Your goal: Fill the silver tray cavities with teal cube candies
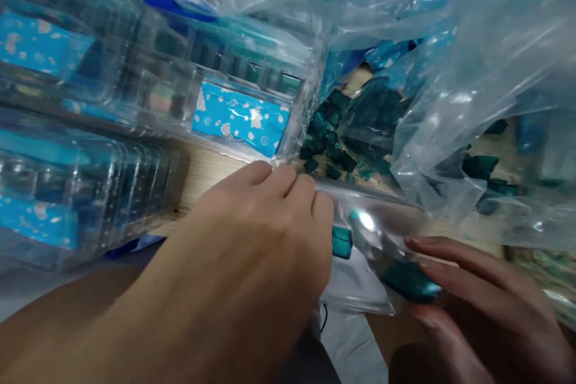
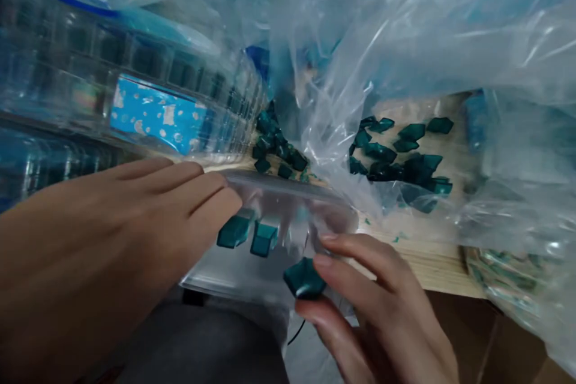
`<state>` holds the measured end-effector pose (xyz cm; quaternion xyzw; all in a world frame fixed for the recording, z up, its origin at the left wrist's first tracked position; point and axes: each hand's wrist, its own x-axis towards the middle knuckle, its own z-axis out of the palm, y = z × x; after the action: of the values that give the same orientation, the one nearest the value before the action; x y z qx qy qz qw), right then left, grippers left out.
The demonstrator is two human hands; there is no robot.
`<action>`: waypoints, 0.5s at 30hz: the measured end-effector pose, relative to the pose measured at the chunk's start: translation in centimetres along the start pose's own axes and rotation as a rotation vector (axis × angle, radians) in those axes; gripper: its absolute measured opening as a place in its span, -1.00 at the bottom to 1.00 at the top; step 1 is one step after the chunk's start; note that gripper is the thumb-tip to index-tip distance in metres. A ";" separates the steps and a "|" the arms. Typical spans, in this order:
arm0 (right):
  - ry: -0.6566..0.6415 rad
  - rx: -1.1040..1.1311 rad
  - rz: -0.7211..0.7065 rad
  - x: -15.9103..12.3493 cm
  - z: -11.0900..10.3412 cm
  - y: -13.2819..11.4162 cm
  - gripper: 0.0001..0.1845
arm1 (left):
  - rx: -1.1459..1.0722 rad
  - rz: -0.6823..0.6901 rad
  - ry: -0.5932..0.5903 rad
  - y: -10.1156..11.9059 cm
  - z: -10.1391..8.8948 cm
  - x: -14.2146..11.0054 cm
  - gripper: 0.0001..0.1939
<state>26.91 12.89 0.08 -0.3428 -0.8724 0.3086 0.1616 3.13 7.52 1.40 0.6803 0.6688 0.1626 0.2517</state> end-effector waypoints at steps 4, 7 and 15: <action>-0.027 0.001 0.017 1.5 0.6 -0.8 -0.76 | 0.040 0.018 0.026 -0.1 0.8 -0.4 -0.65; -0.106 0.017 -0.024 1.6 0.4 -0.7 -0.70 | 0.062 0.091 0.021 -0.5 0.1 -0.6 -0.72; -0.029 -0.037 0.007 0.7 1.2 -1.4 -0.61 | -0.101 0.124 0.068 -0.7 -0.5 -1.3 -0.75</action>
<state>25.12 12.11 0.12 -0.3442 -0.8791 0.2978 0.1414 2.19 6.25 1.51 0.7008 0.6246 0.2346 0.2524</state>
